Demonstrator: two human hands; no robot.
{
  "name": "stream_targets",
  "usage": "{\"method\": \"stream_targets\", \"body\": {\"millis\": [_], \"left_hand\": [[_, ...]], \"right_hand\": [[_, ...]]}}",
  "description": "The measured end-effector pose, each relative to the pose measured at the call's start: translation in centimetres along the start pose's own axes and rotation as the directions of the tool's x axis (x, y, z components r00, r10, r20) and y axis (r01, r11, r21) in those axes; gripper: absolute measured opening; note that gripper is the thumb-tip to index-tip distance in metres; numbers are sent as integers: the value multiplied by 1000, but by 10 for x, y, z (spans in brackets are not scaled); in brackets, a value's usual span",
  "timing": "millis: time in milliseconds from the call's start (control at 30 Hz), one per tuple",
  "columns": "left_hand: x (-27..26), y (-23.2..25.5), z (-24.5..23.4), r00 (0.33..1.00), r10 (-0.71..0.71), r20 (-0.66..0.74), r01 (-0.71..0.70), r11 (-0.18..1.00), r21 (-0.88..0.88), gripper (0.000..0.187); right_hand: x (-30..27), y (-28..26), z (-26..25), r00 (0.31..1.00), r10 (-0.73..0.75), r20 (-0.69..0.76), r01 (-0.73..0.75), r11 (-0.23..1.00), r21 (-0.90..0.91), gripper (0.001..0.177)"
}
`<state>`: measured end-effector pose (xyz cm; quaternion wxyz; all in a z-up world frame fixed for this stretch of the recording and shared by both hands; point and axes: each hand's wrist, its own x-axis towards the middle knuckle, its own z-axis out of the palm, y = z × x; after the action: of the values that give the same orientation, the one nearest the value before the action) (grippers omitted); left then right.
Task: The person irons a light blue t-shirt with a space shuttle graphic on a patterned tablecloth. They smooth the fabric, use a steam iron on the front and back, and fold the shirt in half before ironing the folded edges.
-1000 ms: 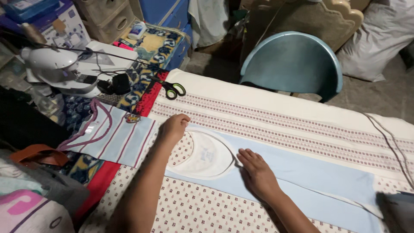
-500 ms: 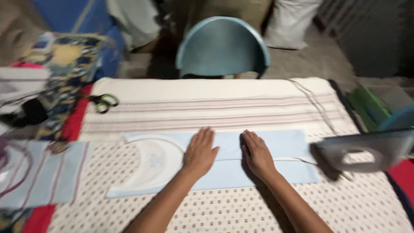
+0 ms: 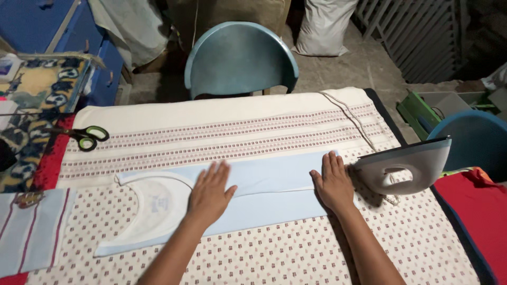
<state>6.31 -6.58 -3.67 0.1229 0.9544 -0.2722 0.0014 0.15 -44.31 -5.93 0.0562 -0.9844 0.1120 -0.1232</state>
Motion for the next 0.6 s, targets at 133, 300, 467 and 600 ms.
{"method": "stream_targets", "body": {"millis": [133,300,467,600], "left_hand": [[-10,5,-18,962,-272,1,266,944,195,73],[2,11,-18,934,-355,36,336,910,242,63],[14,67,20,960,268,-84,-270,963,-11,59],[6,83,18,994,98,-38,-102,986,-128,78]], "right_hand": [[-10,-3,-8,985,-111,-134,107,994,-36,55],[-47,-25,-51,964,-210,-163,254,909,330,44],[-63,-50,-55,923,-372,-96,380,844,378,34],[-84,18,-74,794,-90,-601,390,834,390,34]]}}
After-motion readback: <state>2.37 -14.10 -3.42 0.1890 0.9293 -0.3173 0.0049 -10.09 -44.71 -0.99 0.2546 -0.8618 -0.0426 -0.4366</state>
